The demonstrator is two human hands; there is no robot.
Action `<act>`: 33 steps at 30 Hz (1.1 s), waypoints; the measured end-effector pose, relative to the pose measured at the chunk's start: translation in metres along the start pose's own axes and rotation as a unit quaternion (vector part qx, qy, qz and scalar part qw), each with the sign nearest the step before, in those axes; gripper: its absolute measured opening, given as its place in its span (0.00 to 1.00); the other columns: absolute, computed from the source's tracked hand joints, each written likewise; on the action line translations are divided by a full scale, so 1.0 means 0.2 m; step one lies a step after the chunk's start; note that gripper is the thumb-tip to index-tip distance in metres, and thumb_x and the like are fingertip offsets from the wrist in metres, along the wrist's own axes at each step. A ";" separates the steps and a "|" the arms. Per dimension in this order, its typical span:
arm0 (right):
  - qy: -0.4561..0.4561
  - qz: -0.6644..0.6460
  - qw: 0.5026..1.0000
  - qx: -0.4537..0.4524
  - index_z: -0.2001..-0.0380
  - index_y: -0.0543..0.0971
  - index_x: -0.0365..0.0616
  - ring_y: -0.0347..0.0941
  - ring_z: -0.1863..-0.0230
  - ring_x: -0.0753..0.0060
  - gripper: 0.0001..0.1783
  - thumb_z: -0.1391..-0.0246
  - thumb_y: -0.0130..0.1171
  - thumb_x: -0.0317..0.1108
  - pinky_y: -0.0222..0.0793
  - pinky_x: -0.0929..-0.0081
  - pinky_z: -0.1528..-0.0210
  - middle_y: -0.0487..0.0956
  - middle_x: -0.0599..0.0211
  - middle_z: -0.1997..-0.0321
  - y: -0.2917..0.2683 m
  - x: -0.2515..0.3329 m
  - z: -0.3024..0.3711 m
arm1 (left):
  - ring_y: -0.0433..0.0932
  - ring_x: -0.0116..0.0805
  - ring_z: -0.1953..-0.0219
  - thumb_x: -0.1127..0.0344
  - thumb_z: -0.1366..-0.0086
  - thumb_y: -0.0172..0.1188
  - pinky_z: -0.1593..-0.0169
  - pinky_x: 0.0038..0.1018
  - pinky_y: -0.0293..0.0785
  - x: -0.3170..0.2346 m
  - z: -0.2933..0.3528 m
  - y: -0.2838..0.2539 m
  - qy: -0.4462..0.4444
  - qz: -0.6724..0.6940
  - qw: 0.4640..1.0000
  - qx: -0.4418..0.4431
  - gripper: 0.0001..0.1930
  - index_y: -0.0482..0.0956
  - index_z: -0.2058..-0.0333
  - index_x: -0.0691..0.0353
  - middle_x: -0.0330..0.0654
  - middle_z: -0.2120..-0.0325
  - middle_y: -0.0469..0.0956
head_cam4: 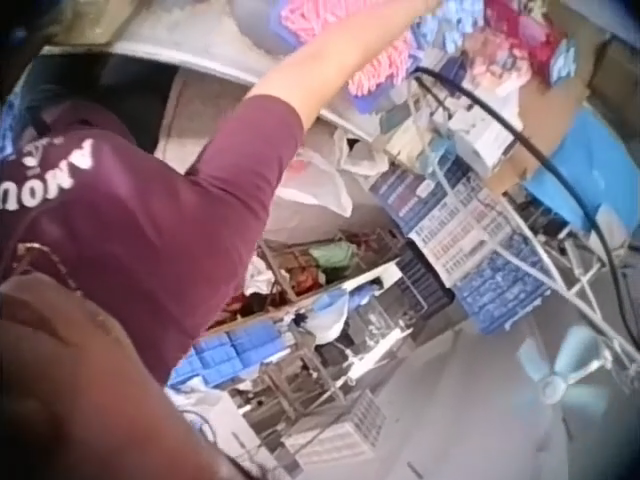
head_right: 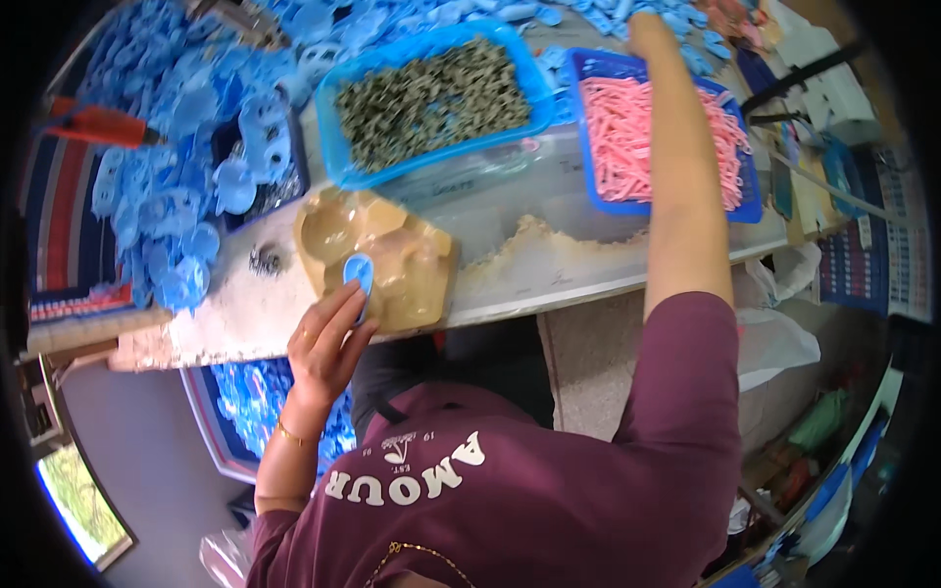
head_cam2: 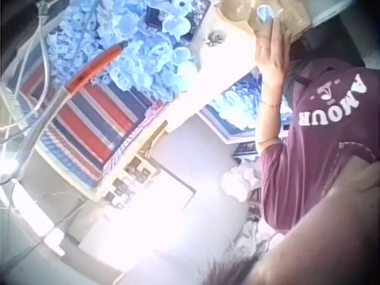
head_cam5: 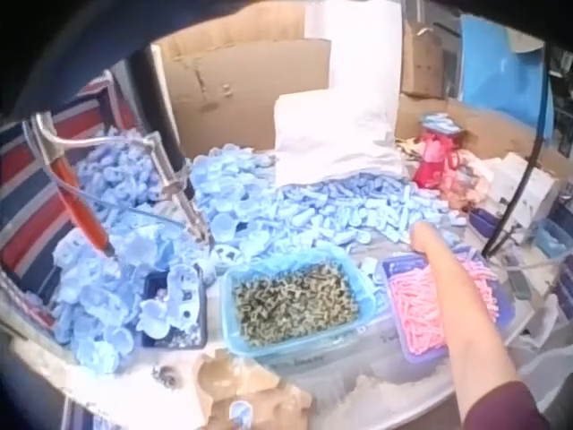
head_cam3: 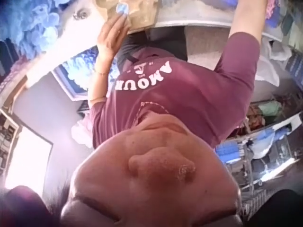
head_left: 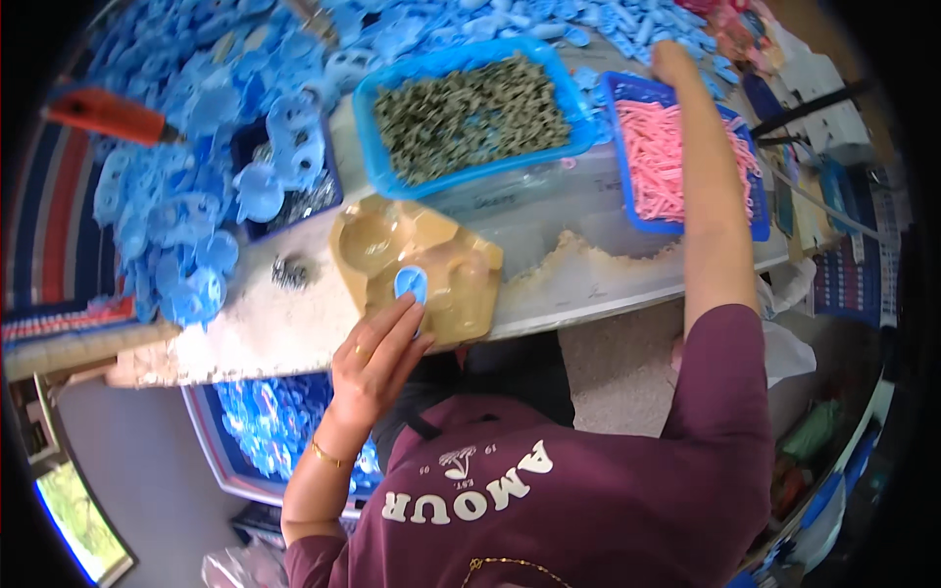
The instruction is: Assembling small blue plastic hippo toys by attaching eyes and other components using handheld tools.
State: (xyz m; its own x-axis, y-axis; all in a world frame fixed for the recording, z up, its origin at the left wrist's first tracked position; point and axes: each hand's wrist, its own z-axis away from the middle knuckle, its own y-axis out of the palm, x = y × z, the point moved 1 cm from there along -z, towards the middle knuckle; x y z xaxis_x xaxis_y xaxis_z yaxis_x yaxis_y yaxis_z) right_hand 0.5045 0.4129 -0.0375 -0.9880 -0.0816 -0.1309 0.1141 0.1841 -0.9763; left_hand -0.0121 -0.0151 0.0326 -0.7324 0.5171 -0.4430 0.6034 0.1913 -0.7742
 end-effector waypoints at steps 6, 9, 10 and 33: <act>-0.011 -0.153 0.973 -0.170 0.59 0.86 0.43 0.83 0.62 0.58 0.23 0.42 0.62 0.53 0.75 0.62 0.58 0.86 0.55 0.64 -0.17 -0.22 -0.02 | 0.82 0.42 0.56 0.68 0.45 0.73 0.50 0.35 0.80 0.07 0.03 0.02 0.045 -0.066 0.997 -0.009 0.20 0.83 0.53 0.60 0.41 0.53 0.83; -0.054 -0.383 0.920 -0.057 0.55 0.85 0.42 0.76 0.62 0.78 0.19 0.36 0.59 0.46 0.71 0.75 0.57 0.84 0.71 0.63 -0.52 0.46 0.37 | 0.80 0.40 0.50 0.64 0.45 0.72 0.40 0.40 0.74 0.07 0.08 0.04 0.057 -0.102 0.993 0.000 0.20 0.83 0.52 0.57 0.38 0.54 0.82; -0.048 -0.434 0.899 0.023 0.54 0.84 0.41 0.73 0.63 0.83 0.16 0.34 0.58 0.41 0.70 0.79 0.58 0.83 0.75 0.63 -0.66 0.63 0.55 | 0.80 0.40 0.50 0.64 0.45 0.72 0.40 0.40 0.74 0.08 0.07 0.06 0.055 -0.097 0.994 -0.002 0.20 0.83 0.52 0.57 0.38 0.54 0.82; -0.315 -0.426 0.847 0.044 0.71 0.81 0.38 0.77 0.66 0.67 0.06 0.51 0.70 0.23 0.73 0.72 0.65 0.79 0.64 0.66 -0.96 1.65 1.55 | 0.75 0.42 0.46 0.66 0.40 0.67 0.36 0.43 0.64 0.92 0.44 -0.47 -0.190 -0.408 0.878 -0.163 0.21 0.79 0.47 0.53 0.37 0.51 0.80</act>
State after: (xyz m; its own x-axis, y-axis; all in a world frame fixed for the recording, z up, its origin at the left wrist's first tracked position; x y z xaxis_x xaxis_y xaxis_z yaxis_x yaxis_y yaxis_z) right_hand 0.1896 0.0464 0.0527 -0.4683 -0.6589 0.5887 -0.5775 -0.2761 -0.7683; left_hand -0.2311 -0.0121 -0.0161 -0.9778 -0.2071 0.0326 -0.1585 0.6286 -0.7614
